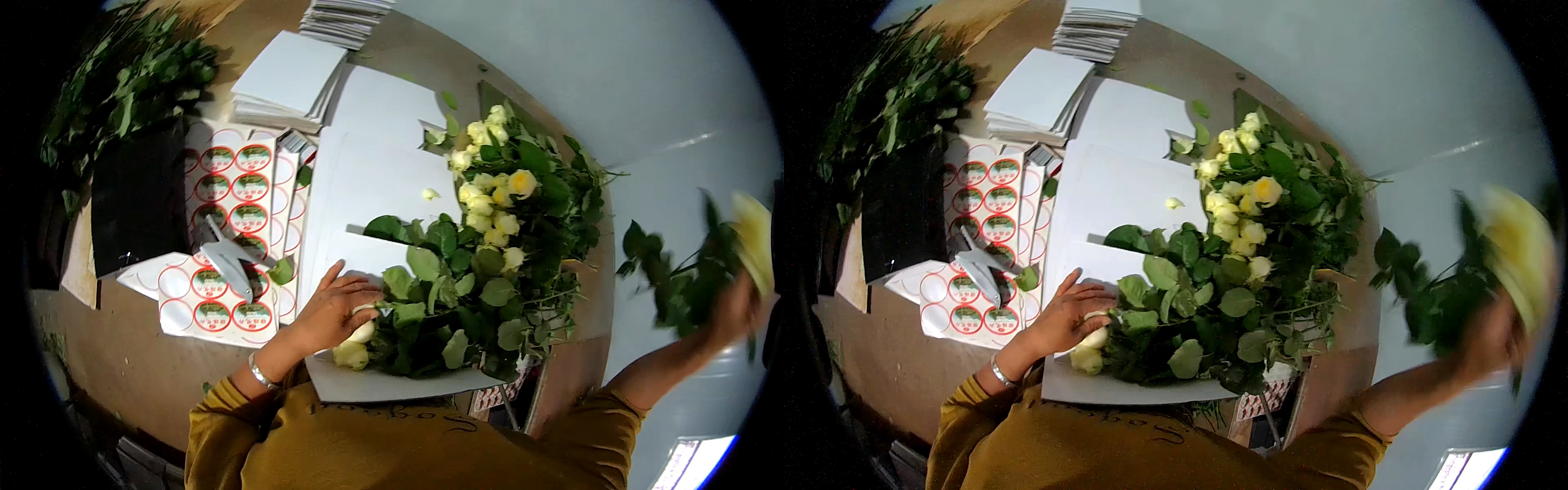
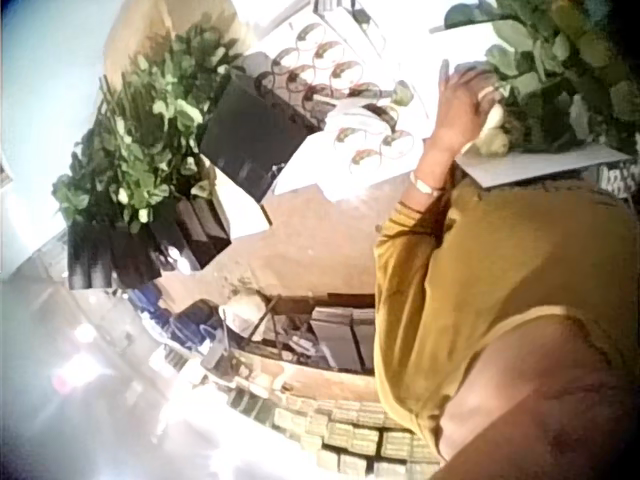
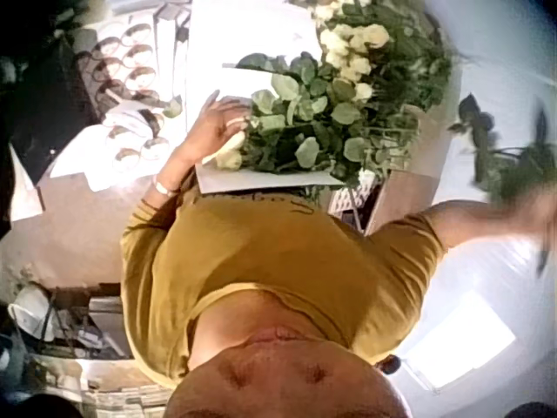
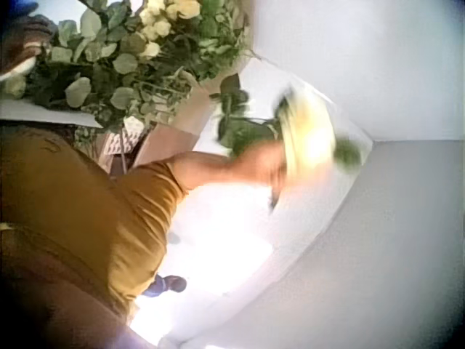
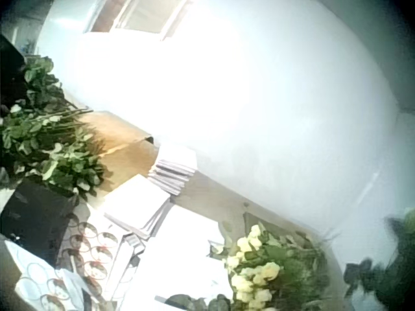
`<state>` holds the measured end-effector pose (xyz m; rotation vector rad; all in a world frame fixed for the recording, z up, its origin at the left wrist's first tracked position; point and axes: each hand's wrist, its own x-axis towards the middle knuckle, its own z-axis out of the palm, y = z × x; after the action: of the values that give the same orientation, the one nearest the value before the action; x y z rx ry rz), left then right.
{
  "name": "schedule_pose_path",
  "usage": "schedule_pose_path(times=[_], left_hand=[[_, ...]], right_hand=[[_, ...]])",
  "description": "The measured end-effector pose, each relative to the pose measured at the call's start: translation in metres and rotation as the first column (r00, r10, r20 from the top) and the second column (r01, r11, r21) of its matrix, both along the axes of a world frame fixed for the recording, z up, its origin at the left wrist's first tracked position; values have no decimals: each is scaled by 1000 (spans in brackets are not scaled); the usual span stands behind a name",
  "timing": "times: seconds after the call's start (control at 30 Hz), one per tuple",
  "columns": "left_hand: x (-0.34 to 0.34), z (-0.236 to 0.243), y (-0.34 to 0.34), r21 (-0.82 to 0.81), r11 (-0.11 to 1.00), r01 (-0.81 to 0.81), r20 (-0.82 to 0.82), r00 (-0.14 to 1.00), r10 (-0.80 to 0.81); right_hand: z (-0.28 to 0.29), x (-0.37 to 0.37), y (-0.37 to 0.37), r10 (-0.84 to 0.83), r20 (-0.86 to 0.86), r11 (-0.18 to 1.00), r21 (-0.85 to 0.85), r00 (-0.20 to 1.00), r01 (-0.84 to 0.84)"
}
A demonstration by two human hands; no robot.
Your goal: The person arranges white roses and green leaves into a black rectangular box, using a stapler to secure the wrapping. The person places the flowers and leaves into the box, folds the wrapping, and staples it closed.
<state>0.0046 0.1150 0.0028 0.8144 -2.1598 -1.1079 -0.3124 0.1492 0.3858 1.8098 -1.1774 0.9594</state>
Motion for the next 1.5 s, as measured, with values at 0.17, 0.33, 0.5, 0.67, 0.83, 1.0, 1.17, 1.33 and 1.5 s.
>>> schedule_pose_path(times=[0.17, 0.33, 0.5, 0.67, 0.83, 1.0, 1.17, 1.33, 1.5], left_hand=[[4, -2, 2, 73, 997, -25, 11, 1000, 24], [3, 4, -1, 77, 997, 21, 13, 1000, -22], [2, 7, -2, 95, 995, 16, 25, 1000, -19], [-1, 10, -3, 104, 995, 8, 49, 999, -13], [-2, 15, -3, 84, 996, -6, 79, 997, -1], [-2, 16, -3, 114, 993, 24, 92, 995, -35], [-5, 12, -4, 108, 993, 42, 87, 995, -51], [-3, 11, -1, 64, 998, 6, 58, 998, -9], [-9, 13, -2, 62, 998, 34, 96, 995, -40]], right_hand=[[-155, 46, -58, 54, -76, 598, 801, 996, 28], [-265, 78, -56, -221, 453, 73, 891, 864, -449], [-270, 68, -63, -166, 314, -175, 923, 935, -342], [-276, 34, -51, -230, 186, -9, 981, 955, -193], [-278, 20, -40, -354, 371, 211, 926, 858, -314], [-296, 13, -41, -307, 258, 107, 966, 916, -236], [-306, 17, -39, -220, 235, 178, 964, 947, -198], [-180, -15, 27, -467, 362, 563, 826, 807, -46], [-36, -84, 182, -716, 441, 698, 475, 542, 536]])
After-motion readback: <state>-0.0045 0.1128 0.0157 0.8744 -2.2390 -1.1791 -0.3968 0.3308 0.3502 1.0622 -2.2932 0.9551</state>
